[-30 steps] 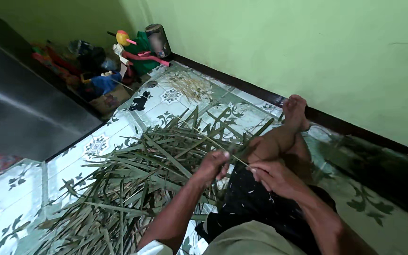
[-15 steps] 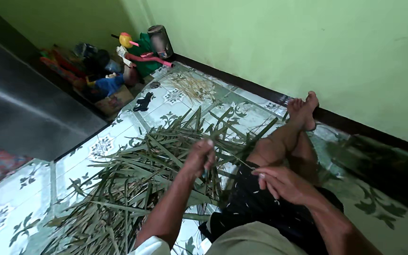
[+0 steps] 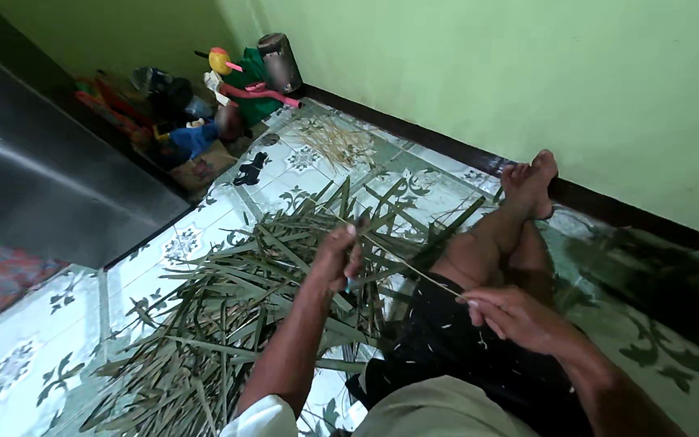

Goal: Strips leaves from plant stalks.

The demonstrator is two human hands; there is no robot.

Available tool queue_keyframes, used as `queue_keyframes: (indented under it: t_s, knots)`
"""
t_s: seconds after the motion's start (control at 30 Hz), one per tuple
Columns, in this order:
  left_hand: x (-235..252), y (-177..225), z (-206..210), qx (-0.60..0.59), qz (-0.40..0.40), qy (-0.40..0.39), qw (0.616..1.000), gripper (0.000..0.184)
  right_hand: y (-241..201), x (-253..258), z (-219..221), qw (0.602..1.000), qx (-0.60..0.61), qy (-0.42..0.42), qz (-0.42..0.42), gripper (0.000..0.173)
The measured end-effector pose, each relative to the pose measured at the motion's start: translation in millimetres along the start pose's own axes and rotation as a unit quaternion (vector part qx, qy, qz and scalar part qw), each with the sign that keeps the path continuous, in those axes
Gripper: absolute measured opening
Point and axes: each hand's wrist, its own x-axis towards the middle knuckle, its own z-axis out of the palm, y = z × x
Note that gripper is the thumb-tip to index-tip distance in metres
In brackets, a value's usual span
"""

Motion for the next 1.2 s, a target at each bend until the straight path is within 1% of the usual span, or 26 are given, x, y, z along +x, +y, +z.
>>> queue_keyframes:
  t_s: [0.07, 0.1, 0.13, 0.2, 0.3, 0.33, 0.37, 0.43, 0.47, 0.5, 0.57, 0.63, 0.67, 0.73, 0.8, 0.87, 0.9, 0.93, 0.97, 1.0, 1.07, 1.13, 1.2]
  knots:
    - [-1.3, -16.2, 17.4, 0.024, -0.049, -0.040, 0.998, 0.034, -2.4, 0.6, 0.3, 1.000, 0.004, -0.002, -0.002, 0.033]
    - [-1.7, -18.9, 23.8, 0.036, -0.065, -0.056, 0.996, 0.033, -2.4, 0.2, -0.4, 1.000, 0.001, -0.006, -0.005, 0.033]
    - [-1.2, -14.0, 24.9, 0.039, -0.064, -0.053, 0.996, 0.034, -0.3, -1.8, -2.6, 1.000, -0.002, -0.011, -0.003, 0.033]
    - [-0.9, 11.6, 12.6, 0.047, -0.025, -0.006, 0.999, 0.034, 8.3, -14.3, -9.1, 1.000, -0.009, -0.020, 0.018, 0.034]
    - [-1.1, 60.4, -27.8, 0.055, 0.067, 0.069, 0.994, 0.035, 25.5, -42.1, -29.2, 0.997, -0.014, -0.030, 0.072, 0.034]
    - [-4.5, 76.5, -41.8, 0.062, 0.103, 0.107, 0.987, 0.035, 35.8, -51.7, -36.1, 0.996, -0.008, -0.015, 0.082, 0.034]
    - [-10.3, 90.6, -56.9, 0.071, 0.133, 0.151, 0.977, 0.036, 48.8, -60.7, -41.9, 0.997, 0.001, 0.019, 0.075, 0.035]
    - [-23.1, 107.2, -85.8, 0.051, 0.179, 0.247, 0.951, 0.036, 66.5, -72.9, -51.8, 0.990, 0.030, 0.123, 0.062, 0.033]
    - [-27.1, 108.0, -96.7, 0.033, 0.194, 0.280, 0.939, 0.035, 62.4, -75.3, -56.2, 0.981, 0.043, 0.171, 0.075, 0.033]
    - [-28.0, 102.4, -104.7, 0.019, 0.198, 0.288, 0.937, 0.037, 53.4, -76.3, -60.9, 0.972, 0.055, 0.211, 0.088, 0.034]
    - [-20.6, 74.6, -105.3, 0.021, 0.170, 0.247, 0.954, 0.046, 28.2, -69.5, -71.7, 0.956, 0.089, 0.260, 0.099, 0.034]
    - [-13.4, 38.3, -82.3, 0.080, 0.115, 0.177, 0.974, 0.047, 4.6, -52.1, -75.8, 0.947, 0.159, 0.262, 0.099, 0.032]
    - [-9.8, 20.5, -63.2, 0.115, 0.078, 0.137, 0.981, 0.044, -3.8, -41.1, -72.6, 0.945, 0.190, 0.250, 0.092, 0.030]
    - [0.3, -8.8, -16.4, 0.154, 0.017, 0.046, 0.987, 0.046, -15.7, -15.8, -56.3, 0.946, 0.208, 0.238, 0.069, 0.025]
    - [13.6, -27.2, 28.3, 0.142, -0.011, -0.056, 0.988, 0.056, -23.5, 7.0, -35.4, 0.959, 0.187, 0.208, 0.053, 0.024]
    - [24.3, -38.1, 62.2, 0.110, -0.019, -0.116, 0.987, 0.060, -33.3, 22.7, -14.4, 0.971, 0.164, 0.164, 0.051, 0.025]
    - [28.1, -41.4, 74.0, 0.101, -0.028, -0.125, 0.987, 0.054, -36.3, 27.2, -5.3, 0.976, 0.155, 0.141, 0.056, 0.025]
    - [31.3, -43.0, 81.2, 0.096, -0.034, -0.122, 0.987, 0.045, -36.7, 29.4, 2.0, 0.979, 0.148, 0.127, 0.057, 0.024]
    - [34.3, -42.1, 83.5, 0.086, -0.037, -0.105, 0.990, 0.035, -35.1, 29.0, 5.0, 0.982, 0.143, 0.111, 0.060, 0.024]
    - [37.2, -39.4, 80.4, 0.064, -0.034, -0.086, 0.994, 0.032, -31.4, 26.9, 3.5, 0.985, 0.133, 0.088, 0.066, 0.025]
    - [40.2, -31.4, 65.6, 0.021, -0.015, -0.054, 0.998, 0.033, -20.6, 19.4, -5.4, 0.991, 0.107, 0.018, 0.084, 0.027]
    - [40.8, -25.2, 51.6, 0.003, -0.001, -0.026, 1.000, 0.034, -12.2, 12.5, -11.4, 0.990, 0.087, -0.044, 0.104, 0.027]
    - [41.5, -23.5, 43.9, -0.008, 0.003, -0.012, 1.000, 0.035, -8.7, 9.4, -10.5, 0.988, 0.093, -0.051, 0.109, 0.027]
